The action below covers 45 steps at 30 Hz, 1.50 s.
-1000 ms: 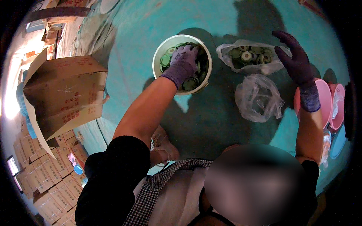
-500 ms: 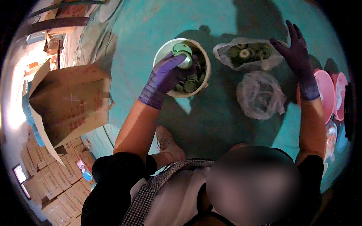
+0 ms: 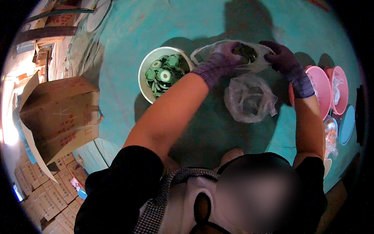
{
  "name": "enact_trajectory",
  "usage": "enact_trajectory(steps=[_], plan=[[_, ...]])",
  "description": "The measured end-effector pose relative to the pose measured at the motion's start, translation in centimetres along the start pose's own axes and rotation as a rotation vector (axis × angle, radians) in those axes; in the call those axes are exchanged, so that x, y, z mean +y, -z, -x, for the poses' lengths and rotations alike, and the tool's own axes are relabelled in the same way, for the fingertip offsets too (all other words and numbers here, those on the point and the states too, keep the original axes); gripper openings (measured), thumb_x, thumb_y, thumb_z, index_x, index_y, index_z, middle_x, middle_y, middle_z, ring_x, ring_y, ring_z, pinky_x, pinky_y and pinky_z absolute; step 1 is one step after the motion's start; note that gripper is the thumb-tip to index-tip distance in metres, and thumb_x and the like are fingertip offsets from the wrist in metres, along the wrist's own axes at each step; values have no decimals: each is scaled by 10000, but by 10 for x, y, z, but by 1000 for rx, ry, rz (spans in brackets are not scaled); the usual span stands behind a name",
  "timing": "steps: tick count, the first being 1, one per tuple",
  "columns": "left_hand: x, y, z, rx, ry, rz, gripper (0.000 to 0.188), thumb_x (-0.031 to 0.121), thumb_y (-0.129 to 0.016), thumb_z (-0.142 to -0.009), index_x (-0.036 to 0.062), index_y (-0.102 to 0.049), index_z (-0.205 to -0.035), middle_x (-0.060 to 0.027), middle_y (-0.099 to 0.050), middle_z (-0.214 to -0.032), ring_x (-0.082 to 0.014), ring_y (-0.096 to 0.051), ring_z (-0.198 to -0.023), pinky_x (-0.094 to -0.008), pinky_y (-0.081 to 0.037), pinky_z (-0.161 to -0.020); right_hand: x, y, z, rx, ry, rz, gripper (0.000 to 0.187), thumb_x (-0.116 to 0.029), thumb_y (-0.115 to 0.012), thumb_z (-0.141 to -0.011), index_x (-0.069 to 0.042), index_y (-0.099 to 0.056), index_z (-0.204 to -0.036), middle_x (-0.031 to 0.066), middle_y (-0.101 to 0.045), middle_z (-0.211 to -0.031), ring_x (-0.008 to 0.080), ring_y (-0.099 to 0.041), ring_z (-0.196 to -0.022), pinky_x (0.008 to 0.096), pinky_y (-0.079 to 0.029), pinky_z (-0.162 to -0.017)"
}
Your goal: The person transfers green circular objects from a white bowl into plastic bags, ties the bags, and places them into a cardboard box. The person then picks up yellow plastic lids from another box and stacks them.
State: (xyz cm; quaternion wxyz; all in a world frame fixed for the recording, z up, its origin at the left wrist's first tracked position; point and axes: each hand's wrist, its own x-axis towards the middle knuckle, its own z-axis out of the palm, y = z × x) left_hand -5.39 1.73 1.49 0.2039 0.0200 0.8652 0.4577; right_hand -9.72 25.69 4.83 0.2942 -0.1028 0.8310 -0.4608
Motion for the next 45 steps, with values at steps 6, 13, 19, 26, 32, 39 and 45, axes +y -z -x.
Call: enact_trajectory(steps=[6, 13, 19, 26, 32, 39, 45], plan=[[15, 71, 103, 232, -114, 71, 338, 142, -598, -864, 44, -608, -1187, -116, -659, -1100, -186, -624, -1011, -307, -484, -891, 17, 10, 4, 35, -42, 6, 496, -194, -569, -834, -137, -536, -1325, 3, -578, -776, 68, -438, -550, 236, -402, -501], [-70, 162, 164, 229, 368, -292, 420, 173, -680, -786, 82, -600, -1188, -134, -634, -1133, -251, -623, -1010, -359, -487, -910, 28, 8, -11, 58, 81, 4, 411, -176, -487, -879, -115, -569, -1277, 17, -598, -805, 74, -437, -556, 243, -408, -511], [-103, 117, 149, 146, 205, -782, 632, 220, -710, -698, 142, -506, -1292, -150, -489, -1294, -397, -508, -1152, -450, -442, -974, 37, 3, -19, 77, 247, 211, 399, -205, -463, -890, -75, -577, -1250, 65, -617, -894, 131, -501, -674, 286, -444, -605], [-90, 117, 145, 149, 261, -640, 488, 219, -725, -707, 106, -585, -1160, -171, -570, -1163, -373, -575, -1055, -432, -477, -912, 26, 3, -9, 89, 192, 282, 413, -185, -475, -872, -44, -558, -1252, 144, -650, -984, 184, -597, -802, 337, -490, -732], [-100, 121, 169, 273, 391, 397, 445, 212, -687, -792, 72, -564, -1196, -95, -600, -1145, -236, -614, -978, -372, -505, -842, 39, 4, -13, 83, 150, 214, 421, -203, -477, -866, -44, -565, -1246, 166, -652, -1010, 218, -626, -824, 358, -502, -769], [-77, 102, 175, 325, 348, 1316, 458, 227, -660, -850, 85, -503, -1256, -94, -583, -1148, -228, -581, -980, -322, -496, -779, 32, 1, -10, 101, 162, 253, 426, -184, -481, -860, -64, -562, -1261, 137, -639, -1021, 173, -595, -770, 311, -502, -694], [-94, 107, 179, 369, 439, 1370, 429, 218, -668, -846, 114, -506, -1229, -88, -577, -1102, -239, -574, -942, -324, -492, -659, 39, -3, -14, 93, 162, 174, 433, -196, -487, -859, -51, -559, -1260, 134, -650, -971, 175, -586, -758, 328, -500, -699]])
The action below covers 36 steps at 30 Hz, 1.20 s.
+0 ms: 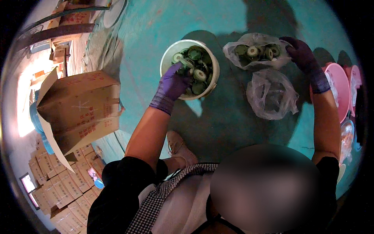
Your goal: The person transfers green circular objects from a white bowl into plastic bags, ties the bags, and places them into a cardboard box. The person then picks up yellow plastic lids from another box and stacks them.
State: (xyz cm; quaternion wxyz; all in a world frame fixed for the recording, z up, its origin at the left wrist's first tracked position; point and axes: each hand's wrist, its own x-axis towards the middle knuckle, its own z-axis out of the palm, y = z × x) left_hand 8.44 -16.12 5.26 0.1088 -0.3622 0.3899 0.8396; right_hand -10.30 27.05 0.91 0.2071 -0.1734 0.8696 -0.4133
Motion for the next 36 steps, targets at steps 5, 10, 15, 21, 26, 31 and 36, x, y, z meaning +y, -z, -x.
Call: enact_trajectory(steps=[5, 10, 15, 21, 26, 31, 36], plan=[[2, -3, 1, 18, 7, 59, 425, 224, -666, -842, 103, -515, -1220, -70, -581, -1067, -195, -569, -870, -291, -468, -596, 10, -2, 0, 57, 126, 67, 448, -209, -498, -857, -37, -550, -1268, 124, -659, -986, 177, -586, -781, 330, -498, -724], [-8, -74, 8, -168, -174, -386, 366, 252, -649, -852, 76, -563, -1161, -36, -597, -967, -136, -570, -804, -263, -456, -606, 15, 2, 3, -7, 20, -96, 447, -212, -514, -858, -43, -554, -1270, 103, -650, -1028, 160, -588, -798, 307, -501, -700], [-38, -179, -27, -304, 65, -564, 347, 264, -635, -861, 62, -606, -1141, -14, -625, -930, -113, -584, -759, -247, -468, -653, -21, 19, 12, -128, -131, -190, 456, -227, -547, -860, -83, -552, -1293, 50, -642, -956, 107, -551, -732, 245, -453, -578], [-63, -179, -97, -468, -704, -1872, 516, 412, -612, -842, 98, -569, -1248, -127, -636, -1167, -306, -620, -1046, -412, -482, -910, -28, 26, 11, -203, -149, -301, 469, -206, -567, -856, -96, -539, -1311, 31, -636, -900, 80, -506, -642, 225, -425, -534], [-43, -182, -68, -126, -386, -2288, 537, 368, -657, -786, 92, -572, -1239, -146, -609, -1211, -308, -598, -1100, -434, -492, -904, -13, 31, 20, -217, -163, -319, 462, -177, -561, -859, -95, -538, -1312, 34, -632, -873, 78, -486, -593, 228, -418, -519], [-11, -189, -51, -228, -332, -2753, 422, 285, -639, -785, 55, -604, -1136, -160, -620, -1146, -300, -616, -1054, -421, -510, -847, -16, 46, 25, -136, -134, -109, 444, -153, -546, -862, -74, -542, -1299, 43, -625, -870, 92, -514, -619, 248, -431, -537], [19, -190, -32, -401, -821, -2703, 205, 170, -591, -784, 70, -635, -957, -154, -624, -1021, -316, -625, -921, -425, -509, -794, -25, 59, 40, -6, -126, -59, 383, -174, -545, -879, -69, -569, -1246, 39, -626, -889, 101, -534, -690, 254, -438, -600]])
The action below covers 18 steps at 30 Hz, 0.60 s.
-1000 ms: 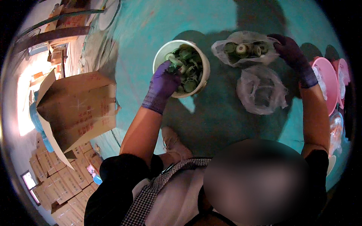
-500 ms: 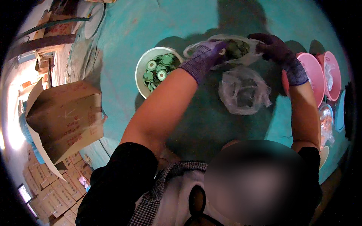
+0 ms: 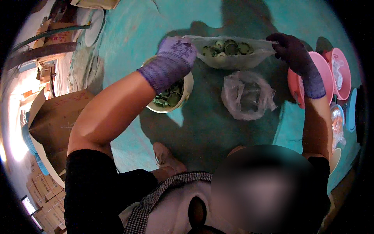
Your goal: The person transfers green circular objects from a white bowl into plastic bags, ties the bags, and places them into a cardboard box. The person then picks up yellow plastic lids from another box and stacks them.
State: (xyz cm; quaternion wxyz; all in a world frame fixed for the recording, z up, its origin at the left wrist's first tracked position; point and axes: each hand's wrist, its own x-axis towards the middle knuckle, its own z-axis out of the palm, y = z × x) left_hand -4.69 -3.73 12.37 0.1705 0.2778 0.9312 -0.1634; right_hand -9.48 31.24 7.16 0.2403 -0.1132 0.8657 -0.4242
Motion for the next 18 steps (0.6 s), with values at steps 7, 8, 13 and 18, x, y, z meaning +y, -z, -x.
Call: enact_trajectory(steps=[7, 8, 13, 18], plan=[[10, 47, 41, 336, -90, 347, 255, 197, -652, -795, 96, -652, -1029, -109, -628, -1057, -267, -634, -875, -381, -510, -775, -31, -4, 19, 120, 169, -283, 376, -235, -593, -867, -56, -604, -1198, 95, -663, -992, 152, -602, -795, 298, -507, -744], [7, 48, 45, 333, 0, 514, 284, 207, -669, -794, 96, -649, -1055, -109, -631, -1049, -252, -638, -871, -366, -512, -765, -31, -7, 19, 94, 147, -308, 379, -234, -594, -866, -55, -603, -1200, 93, -663, -994, 153, -601, -803, 298, -506, -749], [-41, 4, 83, 211, 485, 1000, 356, 216, -691, -818, 94, -637, -1148, -105, -646, -964, -180, -651, -862, -296, -515, -733, -31, -39, 8, 8, 131, -367, 386, -224, -592, -864, -56, -597, -1212, 93, -662, -1009, 155, -596, -855, 297, -499, -772], [-15, -80, 99, -77, 475, 677, 495, 415, -701, -732, 103, -660, -1114, -139, -646, -1042, -297, -628, -977, -427, -498, -863, -38, -52, 5, 20, 90, -377, 360, -196, -564, -889, -64, -593, -1223, 91, -657, -1051, 150, -589, -888, 286, -486, -787]])
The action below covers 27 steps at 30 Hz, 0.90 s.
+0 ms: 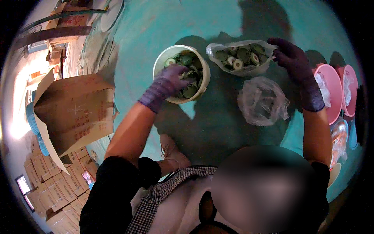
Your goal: The person transfers green circular objects from a white bowl into plastic bags, ties the bags, and places them into a cardboard box. The person then picks up yellow plastic lids from another box and stacks them.
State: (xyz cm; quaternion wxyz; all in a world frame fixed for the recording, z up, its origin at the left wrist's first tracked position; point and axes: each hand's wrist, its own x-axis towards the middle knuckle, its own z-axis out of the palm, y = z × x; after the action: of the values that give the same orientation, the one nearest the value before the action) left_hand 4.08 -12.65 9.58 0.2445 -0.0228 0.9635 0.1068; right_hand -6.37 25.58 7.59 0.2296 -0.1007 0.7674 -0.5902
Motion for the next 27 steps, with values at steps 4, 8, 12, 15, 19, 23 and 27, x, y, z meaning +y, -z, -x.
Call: enact_trajectory(steps=[4, 8, 12, 15, 19, 23, 27], plan=[[-8, -52, -10, 85, 58, -48, 571, 465, -705, -697, 105, -639, -1136, -146, -609, -1128, -314, -594, -1053, -459, -468, -906, -1, -5, -2, 11, 37, -29, 336, -182, -551, -908, -72, -594, -1222, 90, -654, -1074, 144, -584, -898, 283, -483, -791], [-12, -63, -20, 49, 167, -85, 519, 434, -713, -692, 106, -648, -1089, -152, -639, -1062, -310, -622, -1007, -455, -488, -869, 2, -7, -4, -24, 28, 52, 335, -181, -546, -912, -69, -590, -1225, 93, -656, -1081, 147, -590, -911, 286, -483, -803], [3, -41, -21, -38, 215, -42, 446, 367, -713, -705, 106, -661, -1062, -152, -680, -954, -315, -651, -933, -442, -505, -837, 16, -5, -8, -38, 44, 53, 366, -209, -549, -915, -71, -569, -1254, 56, -636, -1102, 120, -569, -861, 262, -471, -758], [-23, -34, -9, 103, 165, 165, 379, 277, -672, -736, 111, -670, -1077, -150, -691, -931, -314, -658, -917, -413, -513, -837, 12, -7, -9, -26, 45, 61, 383, -219, -553, -912, -73, -559, -1267, 37, -630, -1114, 108, -558, -828, 246, -465, -730], [-46, -34, 6, 152, 315, 499, 388, 189, -611, -759, 116, -654, -1137, -146, -687, -985, -286, -661, -938, -369, -519, -842, 24, -1, -11, -43, 69, 76, 392, -220, -553, -906, -73, -557, -1270, 37, -626, -1143, 113, -554, -842, 252, -464, -747], [-55, -42, 8, 154, 192, 780, 397, 120, -617, -784, 88, -628, -1180, -113, -663, -1050, -203, -637, -936, -321, -526, -828, 21, -5, -9, -34, 51, 32, 367, -180, -529, -903, -56, -571, -1246, 117, -651, -1085, 165, -595, -927, 313, -486, -840], [-30, -42, -6, -9, 112, 823, 426, 120, -654, -767, 71, -613, -1188, -127, -639, -1120, -219, -625, -993, -342, -508, -892, 24, -4, -9, -50, 60, 21, 377, -209, -538, -912, -68, -559, -1262, 60, -624, -1151, 128, -559, -890, 279, -469, -795]])
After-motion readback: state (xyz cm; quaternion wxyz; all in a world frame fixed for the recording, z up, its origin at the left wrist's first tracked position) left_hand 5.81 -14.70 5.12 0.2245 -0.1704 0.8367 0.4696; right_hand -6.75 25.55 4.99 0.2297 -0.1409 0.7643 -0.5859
